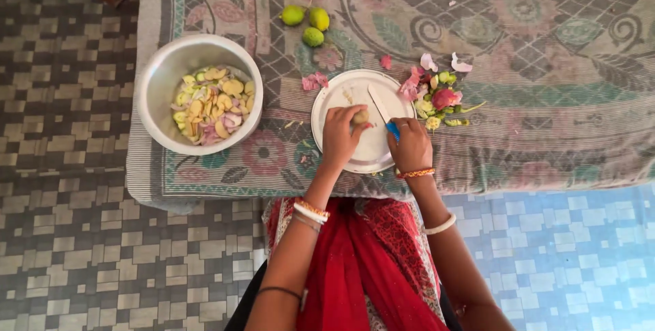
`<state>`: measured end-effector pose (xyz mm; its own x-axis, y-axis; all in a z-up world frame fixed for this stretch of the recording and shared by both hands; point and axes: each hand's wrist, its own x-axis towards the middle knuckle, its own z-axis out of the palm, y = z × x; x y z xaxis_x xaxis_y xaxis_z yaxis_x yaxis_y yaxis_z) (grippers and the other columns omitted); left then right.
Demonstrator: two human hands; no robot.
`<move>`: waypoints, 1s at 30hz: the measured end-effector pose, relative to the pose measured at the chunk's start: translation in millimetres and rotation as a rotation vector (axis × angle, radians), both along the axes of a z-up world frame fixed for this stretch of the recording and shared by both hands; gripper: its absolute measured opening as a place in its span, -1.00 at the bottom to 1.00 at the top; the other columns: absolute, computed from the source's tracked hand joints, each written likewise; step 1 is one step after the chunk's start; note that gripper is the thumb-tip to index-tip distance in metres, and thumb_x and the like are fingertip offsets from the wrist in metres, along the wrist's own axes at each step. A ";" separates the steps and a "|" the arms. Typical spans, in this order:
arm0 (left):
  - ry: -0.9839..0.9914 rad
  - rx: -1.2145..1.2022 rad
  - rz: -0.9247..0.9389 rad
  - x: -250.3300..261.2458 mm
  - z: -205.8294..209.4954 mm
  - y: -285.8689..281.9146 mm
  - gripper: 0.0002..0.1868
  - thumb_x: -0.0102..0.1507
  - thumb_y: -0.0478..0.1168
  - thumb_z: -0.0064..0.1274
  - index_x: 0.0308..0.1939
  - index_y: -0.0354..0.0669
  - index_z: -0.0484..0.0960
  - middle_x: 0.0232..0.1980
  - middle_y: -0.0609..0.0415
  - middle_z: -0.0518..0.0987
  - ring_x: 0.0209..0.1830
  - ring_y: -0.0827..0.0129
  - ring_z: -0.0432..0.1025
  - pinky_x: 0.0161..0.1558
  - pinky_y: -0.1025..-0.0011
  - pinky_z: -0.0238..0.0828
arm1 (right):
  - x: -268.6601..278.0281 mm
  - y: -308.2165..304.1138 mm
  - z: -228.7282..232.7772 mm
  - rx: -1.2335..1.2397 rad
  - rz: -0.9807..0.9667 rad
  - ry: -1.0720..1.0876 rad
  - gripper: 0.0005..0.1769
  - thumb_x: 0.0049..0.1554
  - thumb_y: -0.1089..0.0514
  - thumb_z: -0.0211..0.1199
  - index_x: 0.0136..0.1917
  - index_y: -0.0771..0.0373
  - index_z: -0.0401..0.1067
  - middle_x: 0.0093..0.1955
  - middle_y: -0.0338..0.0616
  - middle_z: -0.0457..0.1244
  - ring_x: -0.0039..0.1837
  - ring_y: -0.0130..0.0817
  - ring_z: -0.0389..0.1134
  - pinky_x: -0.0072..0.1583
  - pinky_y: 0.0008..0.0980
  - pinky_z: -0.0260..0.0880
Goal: The person cuts potatoes into small pieces on a plate using a knife.
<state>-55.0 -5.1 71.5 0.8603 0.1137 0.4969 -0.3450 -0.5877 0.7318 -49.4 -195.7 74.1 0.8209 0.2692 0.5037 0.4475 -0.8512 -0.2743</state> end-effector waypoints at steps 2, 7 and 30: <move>0.022 -0.019 -0.010 -0.6 -3.5 3.4 -0.55 0.16 -0.16 0.35 0.13 -0.08 0.66 0.07 0.03 0.61 0.03 0.10 0.46 0.06 0.21 0.45 | 2.8 -1.9 -9.0 0.112 -0.023 0.127 -0.69 0.08 0.17 0.35 0.11 0.24 0.55 0.00 -0.02 0.39 -0.08 -0.10 0.47 0.01 -0.17 0.48; 0.110 -0.119 -0.095 4.8 -19.5 15.2 -0.49 0.21 -0.15 0.29 0.25 -0.04 0.61 0.18 0.00 0.48 0.00 0.15 0.47 0.05 0.23 0.46 | 12.7 -13.6 -47.4 0.450 -0.104 0.436 -0.74 0.21 0.10 0.32 0.12 0.26 0.52 -0.20 -0.10 0.42 -0.20 -0.32 0.49 -0.13 -0.35 0.49; 0.019 -0.076 -0.074 5.7 -27.4 19.4 -0.54 0.20 -0.32 0.24 0.20 -0.13 0.58 0.01 0.01 0.55 -0.07 0.12 0.45 0.01 0.22 0.43 | -37.0 54.2 -2.4 0.103 -0.153 0.254 -0.78 0.33 0.06 0.10 0.13 0.23 0.39 -0.32 0.13 0.34 -0.32 0.14 0.38 -0.31 0.05 0.34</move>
